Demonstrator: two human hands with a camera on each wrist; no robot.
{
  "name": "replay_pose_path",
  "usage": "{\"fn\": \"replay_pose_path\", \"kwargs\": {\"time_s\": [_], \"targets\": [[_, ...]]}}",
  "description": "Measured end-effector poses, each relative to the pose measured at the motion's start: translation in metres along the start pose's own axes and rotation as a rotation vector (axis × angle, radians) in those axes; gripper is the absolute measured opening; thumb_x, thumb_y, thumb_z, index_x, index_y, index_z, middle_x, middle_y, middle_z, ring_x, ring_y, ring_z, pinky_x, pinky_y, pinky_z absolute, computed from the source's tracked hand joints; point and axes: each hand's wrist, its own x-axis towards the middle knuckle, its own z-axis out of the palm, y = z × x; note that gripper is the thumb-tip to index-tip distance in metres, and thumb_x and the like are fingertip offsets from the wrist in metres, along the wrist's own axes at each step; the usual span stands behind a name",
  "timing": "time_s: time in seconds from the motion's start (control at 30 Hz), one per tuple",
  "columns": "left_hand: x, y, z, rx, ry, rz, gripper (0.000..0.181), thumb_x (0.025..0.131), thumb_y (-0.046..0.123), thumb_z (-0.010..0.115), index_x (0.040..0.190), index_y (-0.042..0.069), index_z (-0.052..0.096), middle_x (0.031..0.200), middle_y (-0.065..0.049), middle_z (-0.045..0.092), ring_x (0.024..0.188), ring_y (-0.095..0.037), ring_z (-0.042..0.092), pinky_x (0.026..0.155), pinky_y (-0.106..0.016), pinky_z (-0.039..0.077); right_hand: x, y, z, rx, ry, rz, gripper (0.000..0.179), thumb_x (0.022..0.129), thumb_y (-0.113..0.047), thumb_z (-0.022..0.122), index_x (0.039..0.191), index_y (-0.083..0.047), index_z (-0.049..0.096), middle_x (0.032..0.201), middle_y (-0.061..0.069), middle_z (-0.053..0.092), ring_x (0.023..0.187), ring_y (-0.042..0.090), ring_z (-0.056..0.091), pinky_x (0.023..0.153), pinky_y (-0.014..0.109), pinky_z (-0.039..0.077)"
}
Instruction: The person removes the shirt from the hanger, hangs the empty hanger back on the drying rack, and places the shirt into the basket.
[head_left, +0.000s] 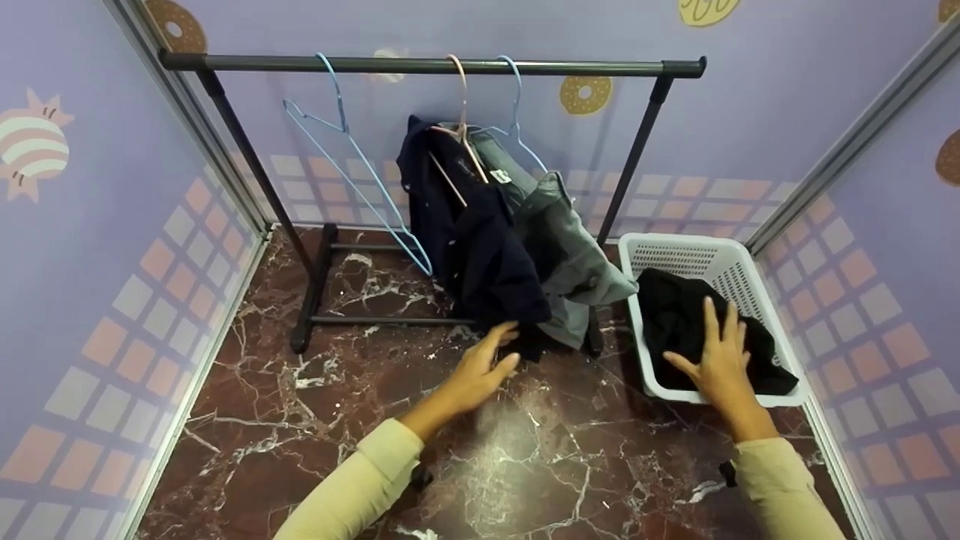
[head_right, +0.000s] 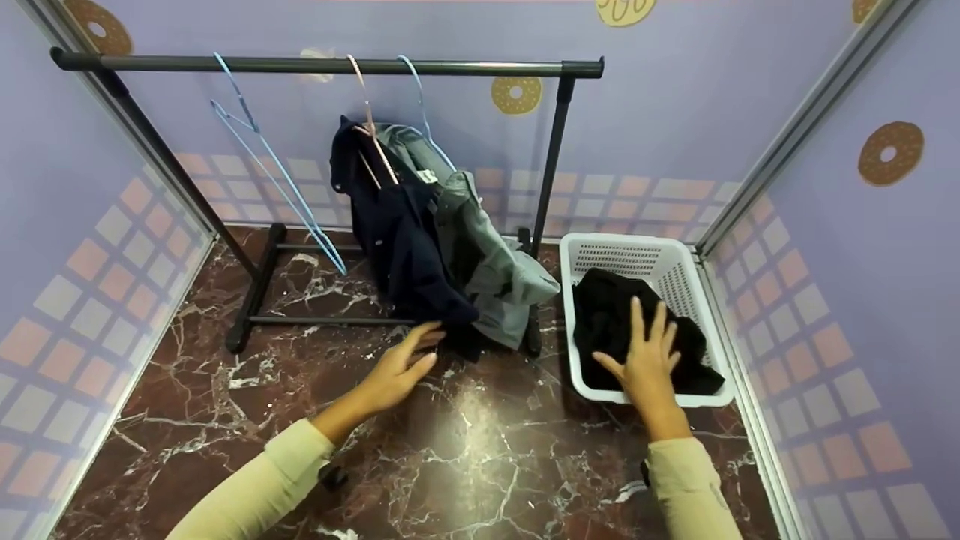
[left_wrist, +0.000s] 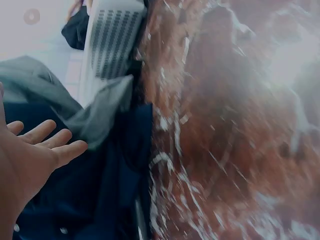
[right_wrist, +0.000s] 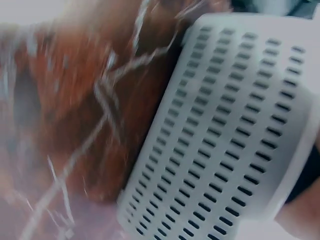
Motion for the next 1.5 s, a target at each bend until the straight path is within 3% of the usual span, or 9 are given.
{"fn": "replay_pose_path", "kwargs": {"time_s": [0.2, 0.37, 0.43, 0.57, 0.73, 1.0, 1.1, 1.23, 1.5], "targets": [[-0.009, -0.021, -0.011, 0.071, 0.059, -0.001, 0.058, 0.107, 0.025, 0.053, 0.157, 0.001, 0.035, 0.155, -0.02, 0.05, 0.145, -0.034, 0.046, 0.124, -0.05, 0.034, 0.023, 0.003, 0.005, -0.13, -0.01, -0.125, 0.116, 0.086, -0.046, 0.081, 0.168, -0.02, 0.003, 0.17, 0.03, 0.002, 0.151, 0.062, 0.005, 0.101, 0.093, 0.013], [-0.017, -0.035, -0.017, 0.201, 0.024, -0.041, 0.064, 0.108, 0.035, 0.05, 0.16, 0.004, 0.031, 0.162, -0.019, 0.039, 0.151, -0.037, 0.038, 0.125, -0.051, 0.03, 0.036, 0.004, 0.005, -0.27, 0.104, -0.215, 0.123, 0.079, -0.051, 0.084, 0.165, -0.004, 0.009, 0.171, 0.027, 0.003, 0.152, 0.058, 0.012, 0.104, 0.089, 0.02], [-0.02, -0.039, -0.02, 0.236, 0.008, -0.06, 0.065, 0.108, 0.038, 0.049, 0.161, 0.006, 0.03, 0.163, -0.021, 0.037, 0.151, -0.041, 0.036, 0.125, -0.055, 0.03, 0.041, 0.003, 0.005, -0.287, 0.102, -0.253, 0.123, 0.08, -0.052, 0.082, 0.164, 0.001, 0.009, 0.171, 0.026, 0.005, 0.154, 0.056, 0.011, 0.109, 0.086, 0.02], [-0.026, -0.045, -0.025, 0.261, -0.003, -0.099, 0.064, 0.108, 0.037, 0.049, 0.162, 0.008, 0.029, 0.163, -0.022, 0.036, 0.15, -0.045, 0.034, 0.124, -0.058, 0.028, 0.05, 0.001, 0.006, -0.186, -0.032, -0.277, 0.114, 0.09, -0.049, 0.075, 0.161, 0.009, 0.007, 0.169, 0.031, 0.004, 0.154, 0.056, 0.007, 0.114, 0.083, 0.014], [-0.029, -0.053, -0.03, 0.26, 0.009, -0.121, 0.064, 0.109, 0.037, 0.049, 0.162, 0.006, 0.03, 0.163, -0.024, 0.035, 0.151, -0.046, 0.034, 0.125, -0.058, 0.028, 0.062, -0.003, 0.007, -0.094, -0.248, -0.191, 0.104, 0.099, -0.048, 0.065, 0.16, 0.012, 0.005, 0.166, 0.038, -0.001, 0.151, 0.063, 0.001, 0.114, 0.084, 0.008], [-0.034, -0.06, -0.036, 0.276, 0.009, -0.199, 0.069, 0.108, 0.046, 0.046, 0.164, 0.013, 0.025, 0.166, -0.022, 0.031, 0.152, -0.044, 0.032, 0.124, -0.059, 0.027, 0.084, -0.002, 0.011, -0.163, -0.475, -0.127, 0.093, 0.102, -0.04, 0.059, 0.161, 0.008, 0.006, 0.165, 0.04, 0.0, 0.149, 0.064, 0.002, 0.113, 0.084, 0.012], [-0.035, -0.064, -0.036, 0.301, 0.008, -0.201, 0.069, 0.108, 0.046, 0.047, 0.165, 0.014, 0.024, 0.166, -0.023, 0.031, 0.152, -0.043, 0.033, 0.124, -0.059, 0.028, 0.085, -0.001, 0.015, -0.214, -0.542, -0.127, 0.092, 0.101, -0.035, 0.061, 0.161, 0.007, 0.006, 0.164, 0.041, 0.0, 0.148, 0.065, 0.004, 0.112, 0.084, 0.015], [-0.037, -0.07, -0.035, 0.402, -0.007, -0.155, 0.069, 0.107, 0.043, 0.049, 0.163, 0.009, 0.027, 0.164, -0.026, 0.031, 0.152, -0.045, 0.031, 0.125, -0.059, 0.027, 0.084, 0.0, 0.018, -0.273, -0.584, -0.135, 0.091, 0.099, -0.03, 0.063, 0.16, 0.007, 0.008, 0.164, 0.041, 0.003, 0.148, 0.065, 0.007, 0.111, 0.083, 0.019], [-0.039, -0.076, -0.037, 0.719, -0.052, -0.034, 0.079, 0.103, 0.047, 0.056, 0.163, 0.004, 0.026, 0.167, -0.028, 0.023, 0.154, -0.052, 0.021, 0.124, -0.066, 0.023, 0.081, -0.002, 0.021, -0.309, -0.601, -0.136, 0.089, 0.097, -0.029, 0.064, 0.16, 0.008, 0.012, 0.164, 0.041, 0.006, 0.148, 0.065, 0.01, 0.111, 0.083, 0.022]]}}
